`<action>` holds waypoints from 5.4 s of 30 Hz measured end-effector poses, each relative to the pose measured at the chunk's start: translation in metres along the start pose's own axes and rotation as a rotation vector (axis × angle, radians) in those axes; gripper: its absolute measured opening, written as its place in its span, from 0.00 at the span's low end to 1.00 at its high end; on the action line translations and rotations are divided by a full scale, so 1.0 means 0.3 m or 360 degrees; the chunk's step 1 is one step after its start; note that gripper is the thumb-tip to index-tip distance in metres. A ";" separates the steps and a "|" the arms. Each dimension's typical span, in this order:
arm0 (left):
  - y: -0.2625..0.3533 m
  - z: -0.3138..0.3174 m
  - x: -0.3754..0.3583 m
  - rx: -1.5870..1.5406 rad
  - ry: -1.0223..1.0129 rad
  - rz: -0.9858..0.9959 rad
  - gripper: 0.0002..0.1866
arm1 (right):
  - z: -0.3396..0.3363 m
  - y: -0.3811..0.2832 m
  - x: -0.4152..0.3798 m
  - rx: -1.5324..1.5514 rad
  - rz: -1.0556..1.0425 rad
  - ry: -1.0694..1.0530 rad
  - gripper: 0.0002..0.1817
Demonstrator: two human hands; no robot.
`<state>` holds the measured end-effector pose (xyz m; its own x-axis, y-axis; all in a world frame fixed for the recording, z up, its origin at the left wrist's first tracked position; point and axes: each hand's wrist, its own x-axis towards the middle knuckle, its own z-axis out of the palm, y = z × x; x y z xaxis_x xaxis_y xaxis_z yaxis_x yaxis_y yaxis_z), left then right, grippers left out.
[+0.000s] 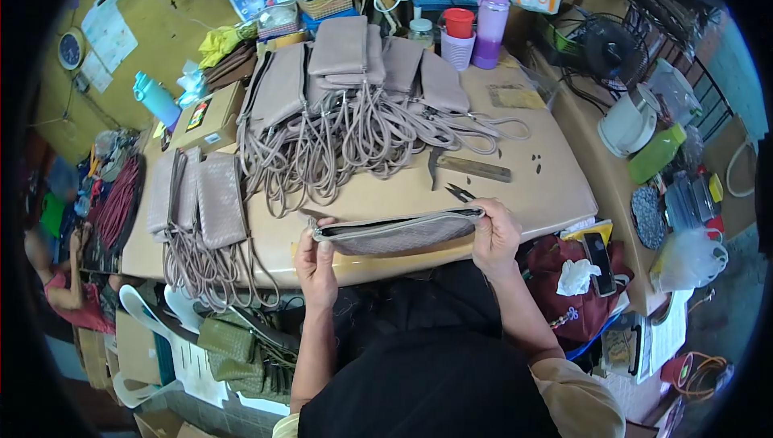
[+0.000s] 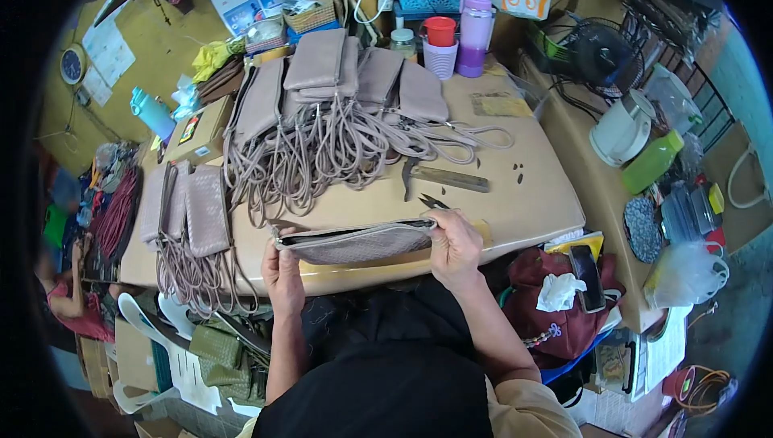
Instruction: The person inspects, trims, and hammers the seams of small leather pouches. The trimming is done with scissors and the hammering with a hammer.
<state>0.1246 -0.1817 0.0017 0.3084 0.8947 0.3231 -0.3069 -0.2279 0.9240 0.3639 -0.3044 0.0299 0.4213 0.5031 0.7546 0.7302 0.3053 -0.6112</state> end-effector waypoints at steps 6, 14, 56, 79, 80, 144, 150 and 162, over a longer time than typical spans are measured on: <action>0.067 -0.016 0.016 0.0084 0.0155 -0.0114 0.18 | 0.010 -0.038 -0.001 0.0130 0.0107 -0.0059 0.05; 0.268 0.160 0.125 0.1095 -0.0418 0.0775 0.09 | 0.111 -0.069 0.010 0.0206 0.0036 -0.0264 0.04; 0.366 0.155 0.097 0.1284 -0.0107 0.0739 0.23 | 0.188 -0.113 0.084 0.0717 0.0173 -0.0087 0.07; -0.206 -0.159 0.067 0.0438 0.0523 0.0155 0.27 | 0.143 0.139 -0.032 0.0793 0.0606 -0.0816 0.13; -0.210 -0.180 0.076 0.0201 0.0253 -0.0007 0.26 | 0.147 0.144 -0.035 0.0792 0.0612 -0.0818 0.13; 0.138 0.145 -0.046 0.1110 -0.0071 0.0946 0.15 | 0.211 -0.194 0.012 0.0618 0.0617 -0.0075 0.06; 0.109 -0.022 -0.060 0.0574 0.0325 0.0316 0.06 | 0.059 0.060 0.064 0.0448 0.0584 0.0379 0.09; 0.138 -0.110 0.044 0.0167 0.0534 0.0178 0.11 | 0.053 -0.049 0.064 0.0924 0.0688 -0.1409 0.56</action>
<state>0.0862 -0.1667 0.0375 -0.0394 0.9343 0.3543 -0.2225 -0.3539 0.9084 0.3527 -0.2865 0.0497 -0.1184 0.9797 0.1619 0.1607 0.1798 -0.9705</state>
